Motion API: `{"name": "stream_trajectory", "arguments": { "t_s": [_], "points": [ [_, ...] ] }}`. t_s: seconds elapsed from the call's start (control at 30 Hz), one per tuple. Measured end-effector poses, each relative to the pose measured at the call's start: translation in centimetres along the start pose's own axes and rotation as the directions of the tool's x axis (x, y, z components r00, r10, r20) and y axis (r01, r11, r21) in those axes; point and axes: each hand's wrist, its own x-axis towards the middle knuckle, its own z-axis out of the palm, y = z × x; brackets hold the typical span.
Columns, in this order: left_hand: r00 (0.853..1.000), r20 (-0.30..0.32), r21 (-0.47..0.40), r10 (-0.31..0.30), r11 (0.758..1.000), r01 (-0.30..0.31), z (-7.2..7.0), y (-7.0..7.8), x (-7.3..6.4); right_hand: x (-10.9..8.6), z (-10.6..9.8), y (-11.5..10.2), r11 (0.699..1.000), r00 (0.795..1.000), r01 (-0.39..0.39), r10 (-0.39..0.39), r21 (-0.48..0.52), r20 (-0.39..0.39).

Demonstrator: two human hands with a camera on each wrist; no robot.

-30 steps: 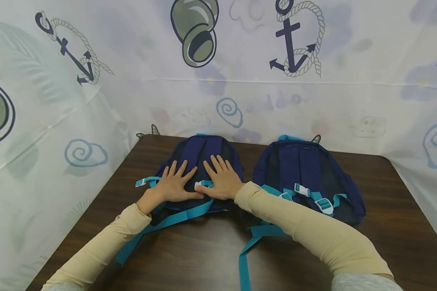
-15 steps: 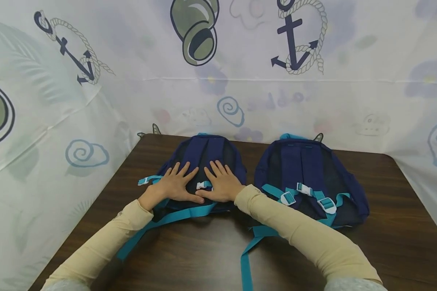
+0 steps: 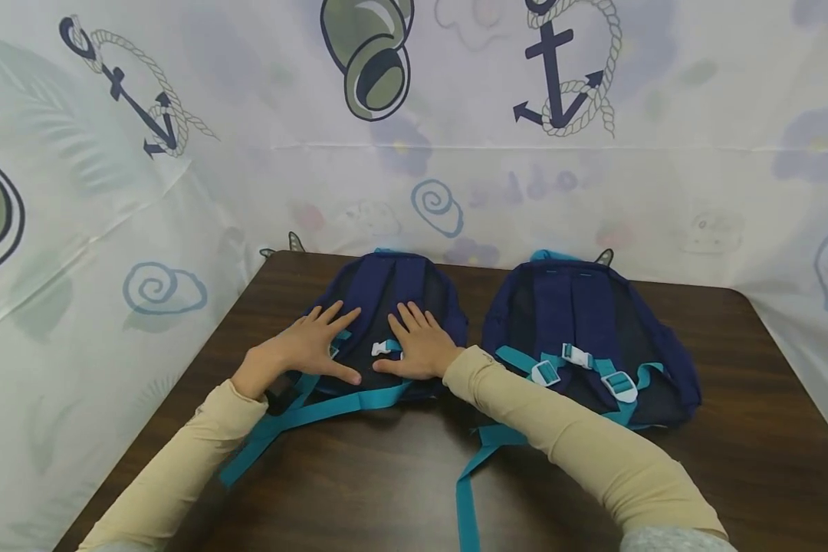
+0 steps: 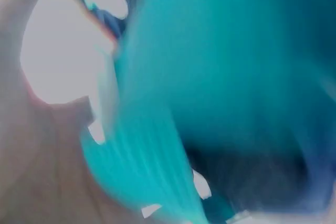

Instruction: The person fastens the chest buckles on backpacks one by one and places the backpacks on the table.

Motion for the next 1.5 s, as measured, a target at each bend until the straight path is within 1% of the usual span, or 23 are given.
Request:
{"name": "stream_trajectory", "arguments": {
  "t_s": [0.13,0.3,0.4,0.5,0.6,0.67,0.73,0.83,0.93,1.03,1.1,1.2,1.3,1.37,1.4,1.43,1.5],
  "points": [
    [1.000,0.014,-0.076,-0.017,0.997,0.018,-0.6,-2.3,-1.3,-0.3,-0.4,-0.2,1.000,1.000,0.006,-0.006,0.021,0.004],
    [0.999,0.034,-0.194,-0.043,0.980,0.048,-0.1,-5.2,-2.3,-0.5,-0.6,-0.3,0.999,1.000,0.009,-0.010,0.031,0.019],
    [0.999,0.023,-0.237,-0.033,0.971,0.037,0.3,-6.4,-2.8,-0.4,-0.5,-0.4,0.999,1.000,0.020,-0.020,0.032,0.012],
    [1.000,0.002,-0.264,-0.023,0.964,0.023,0.5,-7.4,-3.3,-0.3,-0.3,-0.8,0.998,0.998,0.053,-0.053,0.023,-0.031],
    [0.999,-0.006,-0.289,-0.035,0.957,0.032,0.5,-8.3,-3.9,-0.2,-0.2,-1.3,0.994,0.988,0.105,-0.102,0.018,-0.111],
    [1.000,-0.007,-0.301,-0.022,0.954,0.019,0.4,-8.8,-4.3,-0.2,-0.1,-1.6,0.991,0.978,0.134,-0.131,0.009,-0.164],
    [1.000,-0.012,-0.314,-0.005,0.949,0.001,0.3,-9.3,-4.7,-0.1,0.0,-1.9,0.989,0.969,0.150,-0.148,-0.004,-0.199],
    [0.998,-0.045,-0.334,0.034,0.941,-0.047,0.3,-9.8,-5.2,-0.1,0.1,-2.2,0.987,0.962,0.156,-0.157,-0.025,-0.224],
    [0.994,-0.098,-0.350,0.042,0.934,-0.073,0.5,-10.2,-5.3,0.0,0.2,-2.3,0.987,0.958,0.158,-0.161,-0.032,-0.237],
    [0.989,-0.148,-0.354,0.018,0.933,-0.069,0.7,-10.6,-5.3,0.0,0.4,-2.3,0.986,0.954,0.165,-0.166,-0.027,-0.250],
    [0.986,-0.169,-0.361,0.003,0.930,-0.064,0.8,-10.8,-5.3,0.0,0.5,-2.3,0.984,0.950,0.176,-0.175,-0.021,-0.257],
    [0.979,-0.203,-0.377,-0.021,0.925,-0.059,0.9,-11.2,-5.4,-0.1,0.7,-2.3,0.980,0.940,0.199,-0.198,-0.026,-0.276],
    [0.966,-0.258,-0.416,-0.031,0.906,-0.082,0.7,-11.6,-5.6,-0.2,0.7,-2.4,0.977,0.930,0.211,-0.211,-0.032,-0.301],
    [0.954,-0.296,-0.468,-0.043,0.878,-0.106,0.6,-11.7,-5.6,-0.3,0.8,-2.4,0.977,0.926,0.212,-0.212,-0.032,-0.312],
    [0.949,-0.312,-0.498,-0.046,0.859,-0.122,0.2,-11.4,-5.8,-0.3,0.8,-2.4,0.977,0.925,0.213,-0.211,-0.029,-0.316],
    [0.942,-0.329,-0.536,-0.063,0.834,-0.131,0.1,-11.4,-5.8,-0.3,0.8,-2.3,0.977,0.924,0.214,-0.210,-0.024,-0.318],
    [0.915,-0.394,-0.593,-0.089,0.785,-0.179,-0.3,-11.1,-5.6,-0.3,0.8,-2.4,0.977,0.924,0.215,-0.207,-0.012,-0.320]
  ]
}}
